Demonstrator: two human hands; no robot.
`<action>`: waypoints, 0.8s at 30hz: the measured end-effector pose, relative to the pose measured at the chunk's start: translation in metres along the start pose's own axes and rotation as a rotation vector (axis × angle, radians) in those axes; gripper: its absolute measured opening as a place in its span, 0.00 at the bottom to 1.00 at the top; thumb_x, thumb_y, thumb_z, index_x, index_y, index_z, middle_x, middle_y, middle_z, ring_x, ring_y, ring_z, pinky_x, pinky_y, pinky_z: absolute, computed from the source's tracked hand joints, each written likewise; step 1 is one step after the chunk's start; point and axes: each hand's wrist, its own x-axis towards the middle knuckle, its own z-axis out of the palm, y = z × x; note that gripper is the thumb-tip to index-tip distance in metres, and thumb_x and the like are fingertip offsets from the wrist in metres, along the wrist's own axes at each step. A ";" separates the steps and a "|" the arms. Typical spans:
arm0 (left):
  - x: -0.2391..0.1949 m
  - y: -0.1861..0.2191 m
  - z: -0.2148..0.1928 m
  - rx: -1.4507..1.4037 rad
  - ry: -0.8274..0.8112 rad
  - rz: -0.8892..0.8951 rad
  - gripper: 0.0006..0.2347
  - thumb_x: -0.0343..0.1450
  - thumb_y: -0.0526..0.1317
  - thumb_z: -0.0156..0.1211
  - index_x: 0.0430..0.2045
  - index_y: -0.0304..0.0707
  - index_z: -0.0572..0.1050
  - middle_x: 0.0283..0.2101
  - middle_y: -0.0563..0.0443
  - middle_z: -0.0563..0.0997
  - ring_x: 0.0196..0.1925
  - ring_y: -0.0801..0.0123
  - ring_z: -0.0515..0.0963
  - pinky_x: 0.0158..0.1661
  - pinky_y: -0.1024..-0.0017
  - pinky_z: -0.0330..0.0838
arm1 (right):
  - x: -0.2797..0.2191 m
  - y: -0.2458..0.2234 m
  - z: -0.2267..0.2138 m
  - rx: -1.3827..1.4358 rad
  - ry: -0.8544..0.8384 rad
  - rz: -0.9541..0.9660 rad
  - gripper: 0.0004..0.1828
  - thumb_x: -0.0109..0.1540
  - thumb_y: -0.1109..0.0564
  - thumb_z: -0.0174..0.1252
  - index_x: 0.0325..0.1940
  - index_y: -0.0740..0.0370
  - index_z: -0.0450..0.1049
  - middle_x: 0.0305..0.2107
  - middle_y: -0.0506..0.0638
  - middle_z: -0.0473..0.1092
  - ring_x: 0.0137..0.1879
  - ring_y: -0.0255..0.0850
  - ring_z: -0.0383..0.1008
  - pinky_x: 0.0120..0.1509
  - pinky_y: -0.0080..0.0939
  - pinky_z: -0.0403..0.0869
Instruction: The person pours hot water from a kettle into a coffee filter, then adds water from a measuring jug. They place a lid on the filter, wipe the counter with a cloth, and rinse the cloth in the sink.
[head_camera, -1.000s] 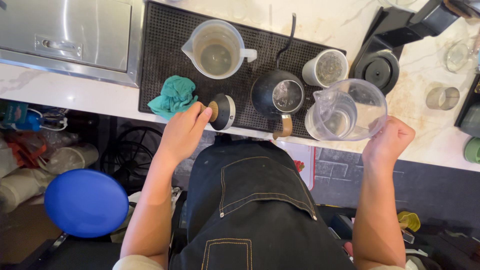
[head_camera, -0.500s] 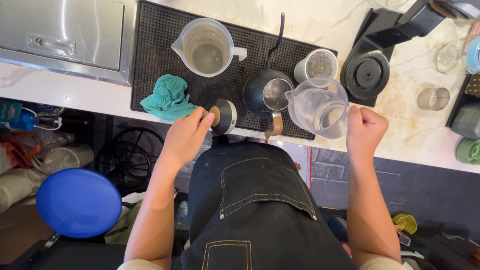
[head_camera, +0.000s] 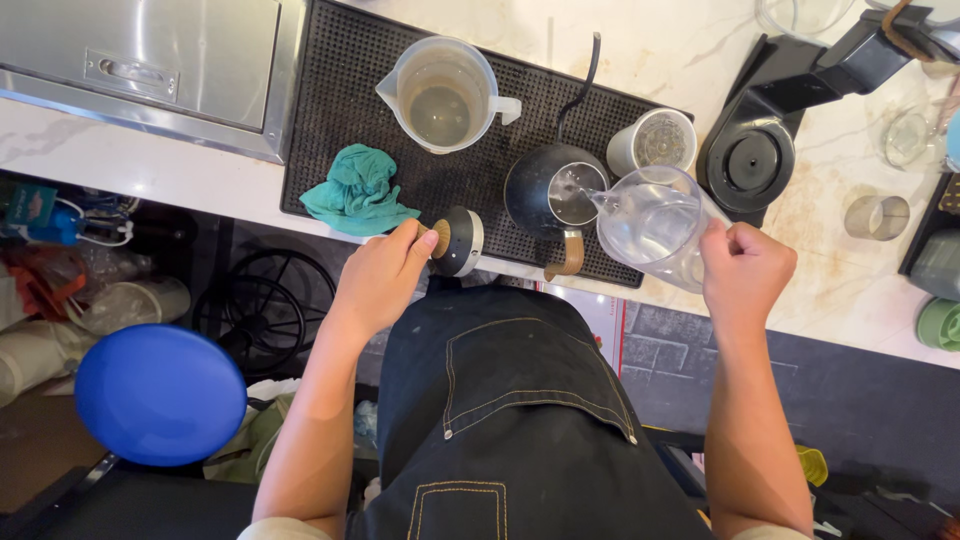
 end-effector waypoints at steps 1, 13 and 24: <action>0.000 0.000 -0.001 0.004 -0.001 0.000 0.16 0.78 0.50 0.43 0.32 0.36 0.72 0.27 0.37 0.80 0.35 0.39 0.79 0.34 0.48 0.67 | 0.000 -0.001 -0.001 -0.001 0.002 -0.006 0.22 0.66 0.60 0.63 0.21 0.69 0.64 0.14 0.46 0.53 0.25 0.31 0.50 0.30 0.37 0.53; 0.002 -0.001 -0.005 0.039 -0.005 0.021 0.16 0.78 0.50 0.44 0.32 0.37 0.73 0.28 0.39 0.81 0.35 0.40 0.80 0.35 0.48 0.69 | -0.009 0.002 0.002 -0.008 0.017 -0.024 0.22 0.67 0.60 0.63 0.22 0.69 0.64 0.15 0.46 0.53 0.26 0.32 0.51 0.31 0.38 0.54; 0.028 0.049 0.035 0.374 0.131 0.264 0.15 0.77 0.52 0.51 0.31 0.40 0.71 0.19 0.42 0.79 0.23 0.45 0.80 0.25 0.50 0.72 | -0.014 0.064 -0.002 0.836 0.042 0.195 0.22 0.66 0.68 0.47 0.18 0.60 0.54 0.20 0.41 0.54 0.28 0.28 0.48 0.33 0.36 0.46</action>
